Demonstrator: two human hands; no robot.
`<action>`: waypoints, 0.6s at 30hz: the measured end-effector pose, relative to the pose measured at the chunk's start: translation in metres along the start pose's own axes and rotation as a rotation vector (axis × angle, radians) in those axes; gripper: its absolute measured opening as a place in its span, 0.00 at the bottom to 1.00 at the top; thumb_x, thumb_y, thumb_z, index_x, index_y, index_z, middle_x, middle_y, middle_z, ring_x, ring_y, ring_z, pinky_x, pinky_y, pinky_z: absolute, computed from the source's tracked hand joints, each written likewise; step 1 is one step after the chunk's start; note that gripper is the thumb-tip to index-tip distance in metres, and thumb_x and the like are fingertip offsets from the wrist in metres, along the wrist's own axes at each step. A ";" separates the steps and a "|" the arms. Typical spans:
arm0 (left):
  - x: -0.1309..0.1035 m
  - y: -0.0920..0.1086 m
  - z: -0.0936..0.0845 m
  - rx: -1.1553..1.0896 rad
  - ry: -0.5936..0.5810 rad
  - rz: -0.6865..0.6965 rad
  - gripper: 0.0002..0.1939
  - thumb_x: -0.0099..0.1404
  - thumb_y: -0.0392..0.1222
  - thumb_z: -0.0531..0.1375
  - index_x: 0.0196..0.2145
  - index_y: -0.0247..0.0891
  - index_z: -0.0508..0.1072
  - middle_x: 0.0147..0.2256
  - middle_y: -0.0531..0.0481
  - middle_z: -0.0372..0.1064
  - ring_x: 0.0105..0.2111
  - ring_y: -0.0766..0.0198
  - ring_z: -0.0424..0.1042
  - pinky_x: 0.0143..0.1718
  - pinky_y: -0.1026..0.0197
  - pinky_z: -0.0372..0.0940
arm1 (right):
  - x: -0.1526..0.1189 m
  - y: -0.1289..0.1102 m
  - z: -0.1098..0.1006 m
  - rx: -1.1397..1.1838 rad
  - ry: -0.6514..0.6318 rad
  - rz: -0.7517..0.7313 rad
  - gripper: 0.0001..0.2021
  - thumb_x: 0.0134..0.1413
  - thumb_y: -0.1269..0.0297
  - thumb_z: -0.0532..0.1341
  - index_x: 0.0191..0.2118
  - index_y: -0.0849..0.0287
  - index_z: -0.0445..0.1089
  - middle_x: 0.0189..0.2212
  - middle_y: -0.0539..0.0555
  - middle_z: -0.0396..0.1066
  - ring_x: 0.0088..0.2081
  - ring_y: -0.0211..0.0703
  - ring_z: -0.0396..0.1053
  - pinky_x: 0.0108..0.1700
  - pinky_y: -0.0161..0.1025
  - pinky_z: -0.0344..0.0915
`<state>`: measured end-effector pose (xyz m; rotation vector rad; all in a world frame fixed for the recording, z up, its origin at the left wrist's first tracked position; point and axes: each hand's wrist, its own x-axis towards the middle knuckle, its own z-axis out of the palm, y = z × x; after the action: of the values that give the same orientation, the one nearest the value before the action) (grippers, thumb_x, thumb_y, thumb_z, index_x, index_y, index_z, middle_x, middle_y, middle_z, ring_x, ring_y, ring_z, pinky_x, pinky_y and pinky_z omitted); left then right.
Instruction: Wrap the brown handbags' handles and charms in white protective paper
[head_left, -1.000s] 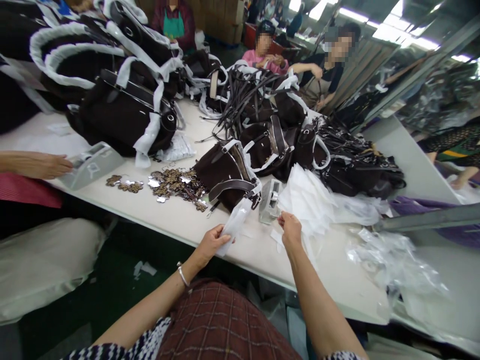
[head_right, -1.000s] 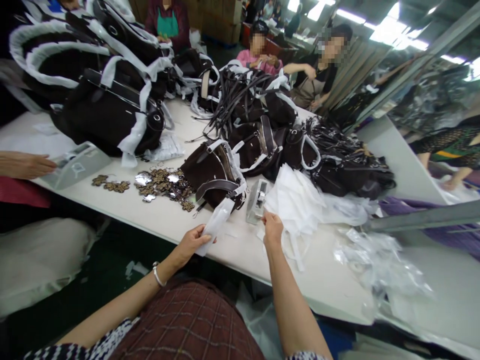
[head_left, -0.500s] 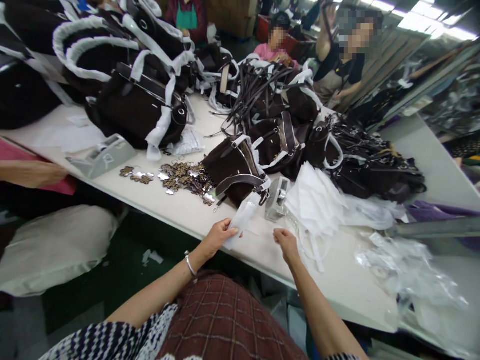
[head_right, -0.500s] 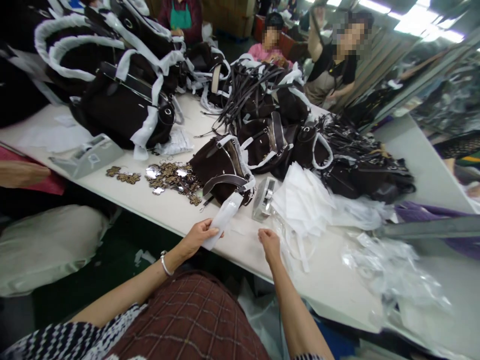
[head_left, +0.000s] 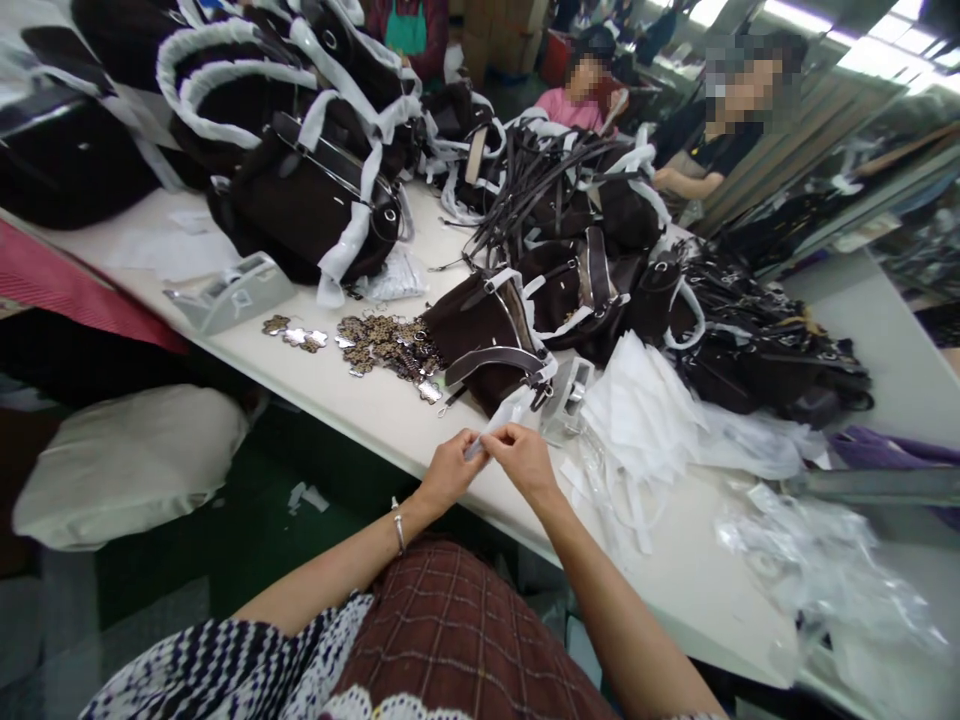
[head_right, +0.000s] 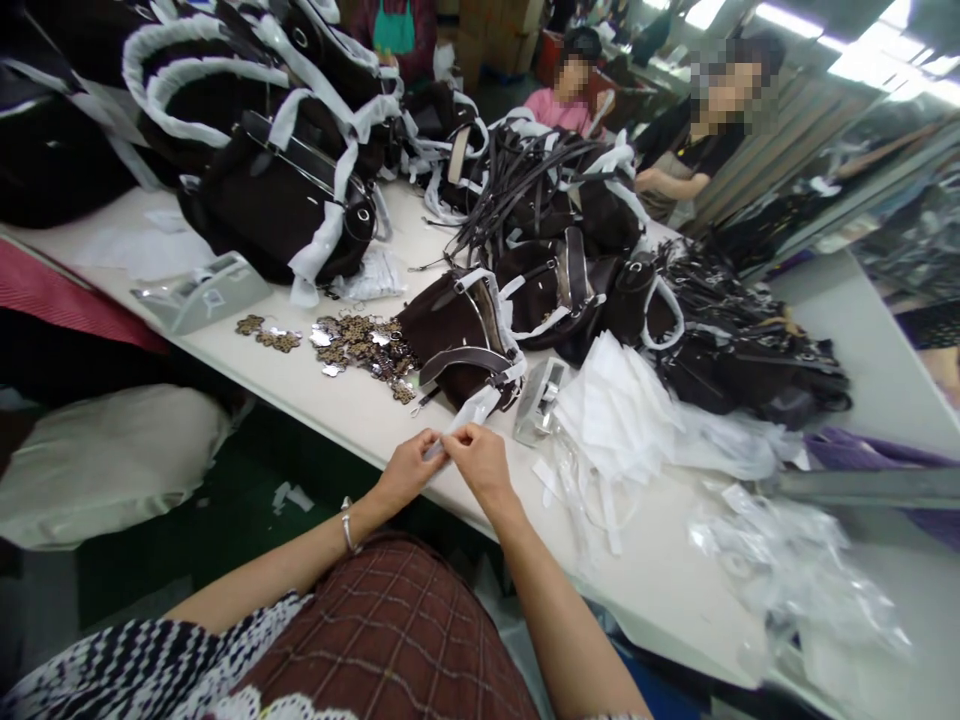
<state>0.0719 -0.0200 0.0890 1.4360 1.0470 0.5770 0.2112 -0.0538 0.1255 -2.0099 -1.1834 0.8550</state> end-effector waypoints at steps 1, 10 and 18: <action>-0.001 0.003 0.000 0.039 0.018 0.013 0.10 0.61 0.47 0.61 0.35 0.38 0.73 0.31 0.52 0.72 0.32 0.62 0.68 0.35 0.63 0.59 | 0.002 0.001 -0.001 -0.022 0.003 0.008 0.10 0.48 0.59 0.65 0.21 0.57 0.72 0.19 0.49 0.71 0.24 0.40 0.66 0.30 0.37 0.58; 0.001 -0.011 0.004 -0.179 -0.071 -0.065 0.13 0.58 0.47 0.62 0.37 0.37 0.72 0.30 0.53 0.73 0.30 0.64 0.67 0.31 0.65 0.59 | 0.008 0.003 -0.003 -0.047 0.204 0.101 0.19 0.31 0.62 0.75 0.30 0.52 0.66 0.16 0.43 0.63 0.23 0.42 0.63 0.30 0.38 0.55; 0.001 -0.017 0.004 -0.707 -0.216 -0.264 0.23 0.52 0.48 0.70 0.40 0.32 0.69 0.33 0.44 0.77 0.31 0.63 0.74 0.34 0.64 0.64 | -0.009 0.063 0.001 0.365 0.141 0.125 0.27 0.39 0.53 0.72 0.43 0.56 0.62 0.24 0.44 0.70 0.22 0.39 0.68 0.26 0.37 0.63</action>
<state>0.0710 -0.0230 0.0719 0.7068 0.7345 0.5140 0.2375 -0.0862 0.0771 -1.8212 -0.7663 0.9013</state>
